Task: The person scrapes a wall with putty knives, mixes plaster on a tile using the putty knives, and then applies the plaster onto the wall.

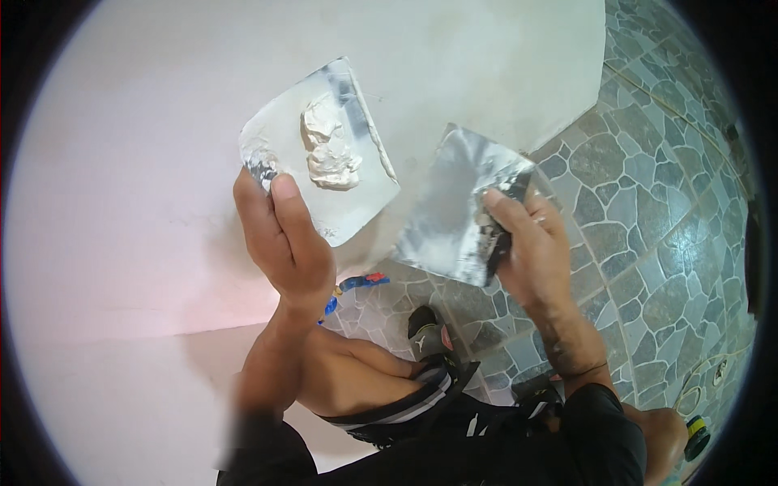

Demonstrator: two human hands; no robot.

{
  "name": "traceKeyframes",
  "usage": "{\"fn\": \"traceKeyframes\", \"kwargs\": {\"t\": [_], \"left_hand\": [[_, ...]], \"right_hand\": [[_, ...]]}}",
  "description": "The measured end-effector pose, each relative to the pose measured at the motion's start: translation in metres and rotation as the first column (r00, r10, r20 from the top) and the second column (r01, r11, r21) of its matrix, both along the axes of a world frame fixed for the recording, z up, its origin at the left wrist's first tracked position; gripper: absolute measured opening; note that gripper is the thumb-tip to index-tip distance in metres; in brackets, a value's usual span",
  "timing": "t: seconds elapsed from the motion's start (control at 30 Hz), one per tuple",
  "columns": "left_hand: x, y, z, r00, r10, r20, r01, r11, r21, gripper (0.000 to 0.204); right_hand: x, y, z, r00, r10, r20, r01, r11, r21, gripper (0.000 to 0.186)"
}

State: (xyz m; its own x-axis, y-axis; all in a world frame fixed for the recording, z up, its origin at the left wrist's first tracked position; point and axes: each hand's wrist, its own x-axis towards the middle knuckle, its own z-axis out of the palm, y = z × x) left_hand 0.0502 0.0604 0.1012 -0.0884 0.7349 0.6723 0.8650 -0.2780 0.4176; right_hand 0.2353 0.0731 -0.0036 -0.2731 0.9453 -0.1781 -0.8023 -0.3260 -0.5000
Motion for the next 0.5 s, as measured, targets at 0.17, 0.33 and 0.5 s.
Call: {"fn": "traceKeyframes", "kwargs": {"t": [0.17,0.33,0.5], "left_hand": [[0.007,-0.008,-0.008,0.988,0.073,-0.137,-0.059,0.993,0.104,0.028],[-0.005,-0.010,-0.013,0.925,-0.095,-0.368,0.138,0.986,0.093,0.028],[-0.004,0.005,-0.014,0.761,-0.369,-0.534,0.452,0.892,0.027,0.032]], "right_hand": [[-0.018,0.000,0.009,0.971,0.049,-0.233,-0.088,0.984,-0.157,0.018],[-0.018,0.007,0.014,0.964,0.040,-0.262,-0.099,0.971,-0.216,0.014],[-0.015,0.012,0.020,0.950,0.038,-0.311,-0.104,0.974,-0.200,0.015]]}}
